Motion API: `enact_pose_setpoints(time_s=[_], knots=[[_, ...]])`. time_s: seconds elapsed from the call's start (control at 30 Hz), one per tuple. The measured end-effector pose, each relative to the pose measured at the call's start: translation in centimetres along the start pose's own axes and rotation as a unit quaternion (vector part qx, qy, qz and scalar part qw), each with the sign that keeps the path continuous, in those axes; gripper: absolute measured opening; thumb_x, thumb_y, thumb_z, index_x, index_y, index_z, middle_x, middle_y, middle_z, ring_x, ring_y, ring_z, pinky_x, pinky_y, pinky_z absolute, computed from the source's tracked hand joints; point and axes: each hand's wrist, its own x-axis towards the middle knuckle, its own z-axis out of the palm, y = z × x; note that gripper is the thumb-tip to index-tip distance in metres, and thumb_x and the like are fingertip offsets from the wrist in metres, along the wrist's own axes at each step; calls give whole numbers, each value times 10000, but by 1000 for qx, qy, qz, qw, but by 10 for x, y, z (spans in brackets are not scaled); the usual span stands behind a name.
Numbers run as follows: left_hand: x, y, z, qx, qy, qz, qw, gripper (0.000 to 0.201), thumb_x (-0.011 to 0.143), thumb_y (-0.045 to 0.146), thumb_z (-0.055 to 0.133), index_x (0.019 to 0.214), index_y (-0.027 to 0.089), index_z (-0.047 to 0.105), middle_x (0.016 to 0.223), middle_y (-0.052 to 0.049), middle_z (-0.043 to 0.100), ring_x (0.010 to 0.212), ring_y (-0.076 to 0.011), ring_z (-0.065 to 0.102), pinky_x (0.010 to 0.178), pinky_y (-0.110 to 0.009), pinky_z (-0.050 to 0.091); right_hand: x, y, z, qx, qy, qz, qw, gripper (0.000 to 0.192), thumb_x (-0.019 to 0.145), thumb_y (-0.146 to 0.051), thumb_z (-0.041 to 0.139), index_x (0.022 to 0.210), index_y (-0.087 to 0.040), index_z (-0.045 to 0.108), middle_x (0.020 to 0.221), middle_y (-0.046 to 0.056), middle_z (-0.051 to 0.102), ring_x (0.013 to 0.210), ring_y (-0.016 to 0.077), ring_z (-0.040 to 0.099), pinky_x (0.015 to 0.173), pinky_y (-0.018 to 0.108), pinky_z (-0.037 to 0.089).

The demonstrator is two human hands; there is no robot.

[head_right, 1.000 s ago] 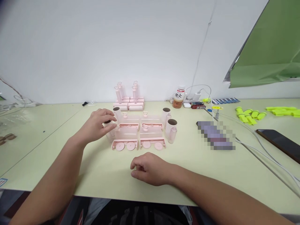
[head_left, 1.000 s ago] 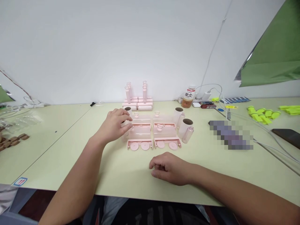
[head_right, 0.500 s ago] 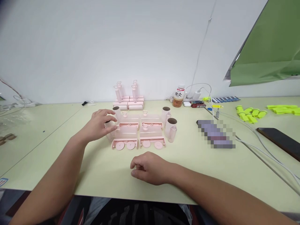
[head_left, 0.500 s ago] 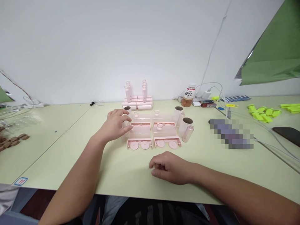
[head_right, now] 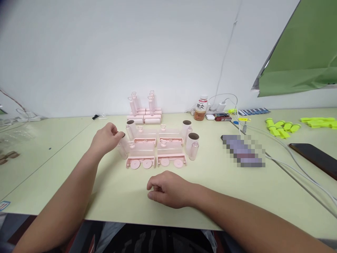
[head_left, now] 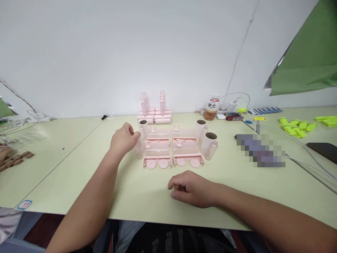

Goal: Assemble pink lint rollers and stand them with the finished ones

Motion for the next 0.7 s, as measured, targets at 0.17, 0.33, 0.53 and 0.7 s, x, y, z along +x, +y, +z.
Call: enact_pose_setpoints(time_s=[0.17,0.33,0.53,0.7], knots=[[-2,3,4,26,6,14,1000,168,773,372,537,778,257,415,652,-29,647,557,-238,593,485,-329,357,1,1,1,-6,0,-2,1000,157,877,-278,593,949,-172,685,680,-14,609,581,102,490,562,217,369],[-3,5,-1,22,-14,-12,1000,168,797,403,529,840,258,453,721,-41,674,624,-263,625,515,-351,402,1,1,1,-5,5,-4,1000,160,875,-282,595,946,-172,687,685,-10,616,589,104,496,567,217,372],[-9,8,0,18,19,118,993,158,832,361,523,805,233,611,1235,-81,615,1000,-285,643,907,-483,466,1,2,0,-2,5,-6,1000,162,875,-281,597,947,-167,687,682,-9,615,582,102,490,559,215,371],[-13,9,0,24,12,187,982,191,856,324,511,852,247,687,1290,-82,585,1245,-317,531,1067,-541,362,1,3,1,-3,3,-6,1000,160,883,-289,593,944,-171,683,683,-13,607,581,99,486,561,213,376]])
